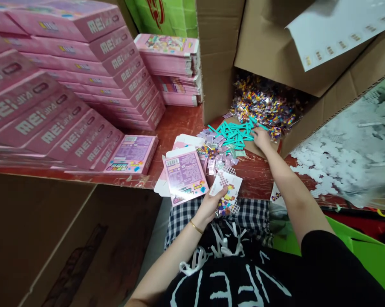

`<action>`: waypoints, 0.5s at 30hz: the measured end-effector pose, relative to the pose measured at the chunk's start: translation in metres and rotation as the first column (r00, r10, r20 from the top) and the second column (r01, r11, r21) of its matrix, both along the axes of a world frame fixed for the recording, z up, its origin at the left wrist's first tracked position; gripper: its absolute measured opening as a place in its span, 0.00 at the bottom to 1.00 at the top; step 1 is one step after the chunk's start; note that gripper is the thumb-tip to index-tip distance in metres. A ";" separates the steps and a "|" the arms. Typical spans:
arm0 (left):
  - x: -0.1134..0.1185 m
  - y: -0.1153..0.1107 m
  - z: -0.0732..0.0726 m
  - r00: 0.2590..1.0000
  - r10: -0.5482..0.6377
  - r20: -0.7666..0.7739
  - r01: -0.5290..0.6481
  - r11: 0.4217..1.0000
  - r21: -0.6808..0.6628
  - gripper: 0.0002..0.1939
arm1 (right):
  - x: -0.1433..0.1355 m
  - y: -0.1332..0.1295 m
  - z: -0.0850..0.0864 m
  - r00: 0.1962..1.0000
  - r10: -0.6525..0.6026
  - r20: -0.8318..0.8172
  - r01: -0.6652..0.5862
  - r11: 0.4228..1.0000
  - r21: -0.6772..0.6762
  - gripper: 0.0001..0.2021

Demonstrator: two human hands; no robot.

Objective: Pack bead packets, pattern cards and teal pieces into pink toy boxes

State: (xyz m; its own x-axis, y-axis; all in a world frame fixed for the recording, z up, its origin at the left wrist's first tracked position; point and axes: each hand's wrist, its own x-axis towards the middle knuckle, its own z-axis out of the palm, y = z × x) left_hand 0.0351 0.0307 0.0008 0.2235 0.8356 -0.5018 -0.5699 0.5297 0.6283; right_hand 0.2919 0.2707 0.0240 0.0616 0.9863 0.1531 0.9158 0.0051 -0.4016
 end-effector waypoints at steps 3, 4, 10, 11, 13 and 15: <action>0.004 0.000 -0.005 0.999 0.032 -0.036 -0.032 0.999 0.004 0.26 | 0.003 -0.046 0.009 0.990 -0.022 -0.137 0.065 0.947 0.315 0.18; 0.006 0.000 -0.006 0.998 0.044 -0.042 -0.043 0.999 0.005 0.26 | -0.001 -0.071 0.010 0.983 0.029 -0.181 0.046 0.917 0.397 0.18; 0.014 -0.004 0.002 0.994 0.104 0.034 -0.106 0.992 0.062 0.25 | -0.061 -0.236 -0.014 0.717 0.663 -0.213 -0.616 0.747 0.251 0.21; 0.015 -0.006 0.004 0.992 0.108 0.060 -0.113 0.990 0.085 0.24 | -0.070 -0.252 -0.018 0.691 0.690 -0.215 -0.650 0.723 0.234 0.22; 0.017 -0.010 0.009 0.992 0.099 0.078 -0.109 0.985 0.136 0.22 | -0.082 -0.272 -0.020 0.678 0.703 -0.217 -0.660 0.711 0.243 0.24; 0.017 -0.014 0.012 0.996 0.078 0.043 -0.085 0.980 0.182 0.21 | -0.085 -0.280 -0.015 0.665 0.708 -0.239 -0.659 0.706 0.259 0.24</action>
State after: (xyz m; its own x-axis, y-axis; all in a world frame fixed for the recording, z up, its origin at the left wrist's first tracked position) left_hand 0.0524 0.0165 0.0128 0.1655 0.9290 -0.3311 -0.6298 0.3579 0.6894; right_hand 0.2067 -0.0093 0.0090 -0.5550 0.7380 0.3840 0.4638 0.6576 -0.5936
